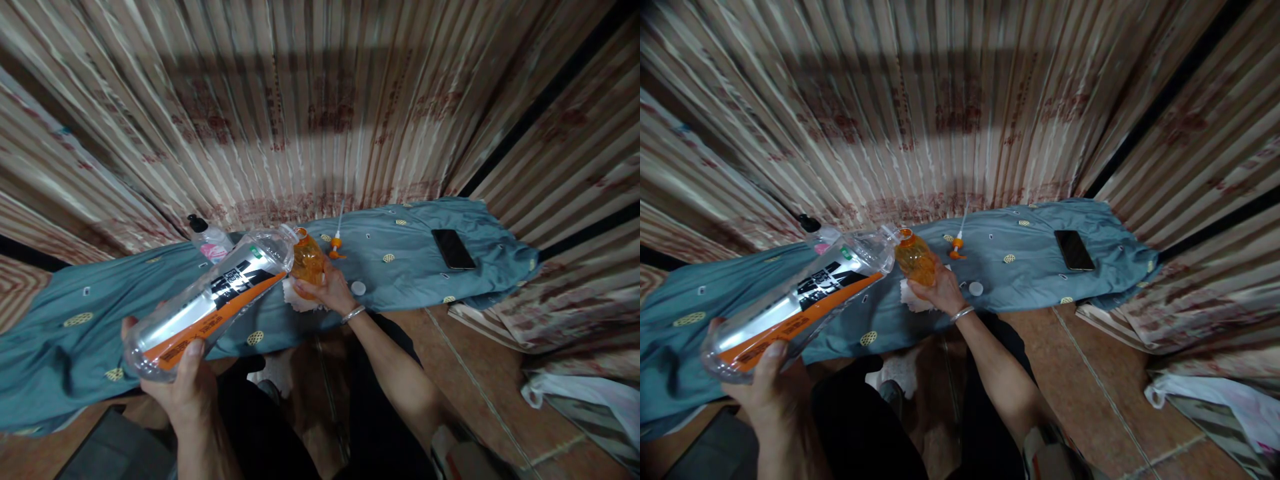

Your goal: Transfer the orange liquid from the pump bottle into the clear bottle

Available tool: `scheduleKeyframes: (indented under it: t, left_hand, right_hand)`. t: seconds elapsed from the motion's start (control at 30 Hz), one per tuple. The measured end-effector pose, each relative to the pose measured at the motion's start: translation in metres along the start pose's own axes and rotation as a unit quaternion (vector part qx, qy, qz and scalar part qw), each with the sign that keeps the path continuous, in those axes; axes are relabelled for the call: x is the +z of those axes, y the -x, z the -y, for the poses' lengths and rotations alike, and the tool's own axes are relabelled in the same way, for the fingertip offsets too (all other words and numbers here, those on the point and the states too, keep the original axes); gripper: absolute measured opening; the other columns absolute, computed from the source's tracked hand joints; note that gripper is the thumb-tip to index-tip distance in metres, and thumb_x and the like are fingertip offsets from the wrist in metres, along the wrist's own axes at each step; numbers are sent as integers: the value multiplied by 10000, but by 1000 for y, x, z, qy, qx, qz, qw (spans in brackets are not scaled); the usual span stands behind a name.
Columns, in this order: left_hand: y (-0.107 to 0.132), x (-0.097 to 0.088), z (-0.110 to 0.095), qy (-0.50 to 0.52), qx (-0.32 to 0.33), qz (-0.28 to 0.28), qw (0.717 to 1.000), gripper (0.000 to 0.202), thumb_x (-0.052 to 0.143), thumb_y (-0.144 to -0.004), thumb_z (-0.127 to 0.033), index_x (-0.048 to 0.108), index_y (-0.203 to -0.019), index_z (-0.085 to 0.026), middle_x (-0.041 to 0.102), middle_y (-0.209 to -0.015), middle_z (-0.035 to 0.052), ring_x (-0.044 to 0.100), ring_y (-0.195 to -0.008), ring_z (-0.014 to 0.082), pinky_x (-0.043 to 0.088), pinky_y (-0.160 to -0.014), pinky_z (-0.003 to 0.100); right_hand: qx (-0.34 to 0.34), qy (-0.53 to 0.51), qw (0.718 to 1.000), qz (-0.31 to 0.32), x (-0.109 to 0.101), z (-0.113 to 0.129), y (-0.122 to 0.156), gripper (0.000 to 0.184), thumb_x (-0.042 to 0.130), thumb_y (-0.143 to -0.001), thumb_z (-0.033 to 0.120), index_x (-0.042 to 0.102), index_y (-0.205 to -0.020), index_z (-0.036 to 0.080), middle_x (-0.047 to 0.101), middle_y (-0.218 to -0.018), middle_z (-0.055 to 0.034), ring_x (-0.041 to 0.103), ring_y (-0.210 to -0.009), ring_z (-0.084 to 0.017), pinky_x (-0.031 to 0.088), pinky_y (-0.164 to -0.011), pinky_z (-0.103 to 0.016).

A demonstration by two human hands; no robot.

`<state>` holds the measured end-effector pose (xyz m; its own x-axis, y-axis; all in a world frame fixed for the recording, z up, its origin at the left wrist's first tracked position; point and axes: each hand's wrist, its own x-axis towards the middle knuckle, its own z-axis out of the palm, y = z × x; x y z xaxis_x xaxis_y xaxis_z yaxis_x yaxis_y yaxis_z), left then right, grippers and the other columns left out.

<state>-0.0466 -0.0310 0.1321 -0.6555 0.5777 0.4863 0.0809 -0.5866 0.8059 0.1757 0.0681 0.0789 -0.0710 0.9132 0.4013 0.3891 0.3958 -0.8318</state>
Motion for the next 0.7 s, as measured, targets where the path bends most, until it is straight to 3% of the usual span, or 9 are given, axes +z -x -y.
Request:
scheduleKeyframes:
  t: [0.23, 0.53, 0.7]
  left_hand:
    - [0, -1, 1, -8, 20, 9, 1000, 744, 781, -523, -195, 596, -1236, -302, 657, -1071, 28, 617, -1102, 304, 306, -1086, 643]
    - [1, 12, -5, -13, -5, -24, 1000, 490, 773, -527, -217, 644, -1000, -210, 683, -889, 30, 634, -1068, 336, 377, -1035, 646]
    - [1, 12, -7, -15, 4, -7, 1000, 507, 761, -537, -203, 639, -1029, -216, 685, -904, 22, 633, -1075, 329, 363, -1051, 643]
  right_hand:
    - [4, 5, 1000, -3, 1, 0, 0, 757, 968, -724, 3, 488, -1289, 158, 649, -1072, -46, 644, -969, -278, 572, -800, -305]
    - [-1, 13, 1000, -13, 3, -3, 0, 721, 944, -723, 49, 505, -1282, 169, 651, -1063, -34, 643, -970, -290, 580, -783, -301]
    - [6, 9, 1000, -1, 1, 0, 0, 758, 948, -730, 35, 491, -1321, 165, 651, -1070, -35, 641, -974, -289, 580, -797, -313]
